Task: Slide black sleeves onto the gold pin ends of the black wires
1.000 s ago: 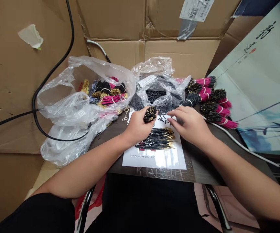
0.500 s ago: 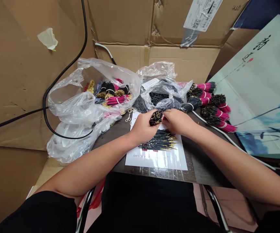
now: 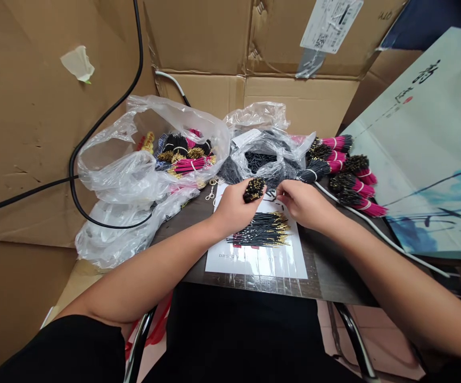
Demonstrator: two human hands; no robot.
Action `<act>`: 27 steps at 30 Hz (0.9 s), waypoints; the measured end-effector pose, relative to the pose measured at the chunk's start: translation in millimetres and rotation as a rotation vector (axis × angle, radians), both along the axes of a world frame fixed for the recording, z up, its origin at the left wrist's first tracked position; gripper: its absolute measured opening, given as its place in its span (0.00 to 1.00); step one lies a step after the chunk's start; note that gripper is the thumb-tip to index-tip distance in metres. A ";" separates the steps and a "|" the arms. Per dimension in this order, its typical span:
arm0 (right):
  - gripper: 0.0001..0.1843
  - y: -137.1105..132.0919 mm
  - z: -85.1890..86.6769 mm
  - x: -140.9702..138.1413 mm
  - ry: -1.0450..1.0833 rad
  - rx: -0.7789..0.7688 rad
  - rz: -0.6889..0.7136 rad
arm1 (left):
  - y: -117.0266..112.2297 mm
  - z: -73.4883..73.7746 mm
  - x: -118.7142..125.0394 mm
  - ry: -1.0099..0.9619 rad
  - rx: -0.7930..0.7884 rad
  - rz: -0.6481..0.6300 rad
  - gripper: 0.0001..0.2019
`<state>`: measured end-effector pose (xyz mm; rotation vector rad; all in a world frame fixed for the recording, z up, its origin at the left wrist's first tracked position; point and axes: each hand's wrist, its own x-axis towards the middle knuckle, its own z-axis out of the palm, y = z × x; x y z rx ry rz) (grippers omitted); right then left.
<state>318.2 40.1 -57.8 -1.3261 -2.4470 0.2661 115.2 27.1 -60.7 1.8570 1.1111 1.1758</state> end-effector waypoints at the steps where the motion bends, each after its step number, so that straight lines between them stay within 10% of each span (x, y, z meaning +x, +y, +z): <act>1: 0.04 -3.6 2.5 0.8 0.028 0.012 -0.018 | 0.3 -0.2 0.1 -0.004 -0.006 -0.005 0.12; 17: 0.19 -57.3 10.1 -17.0 0.640 0.509 -0.017 | -9.3 -4.3 7.7 0.164 0.023 -0.250 0.06; 27: 0.27 -65.5 10.9 -18.3 0.531 0.549 0.197 | -9.5 -5.2 5.3 0.249 0.035 -0.244 0.03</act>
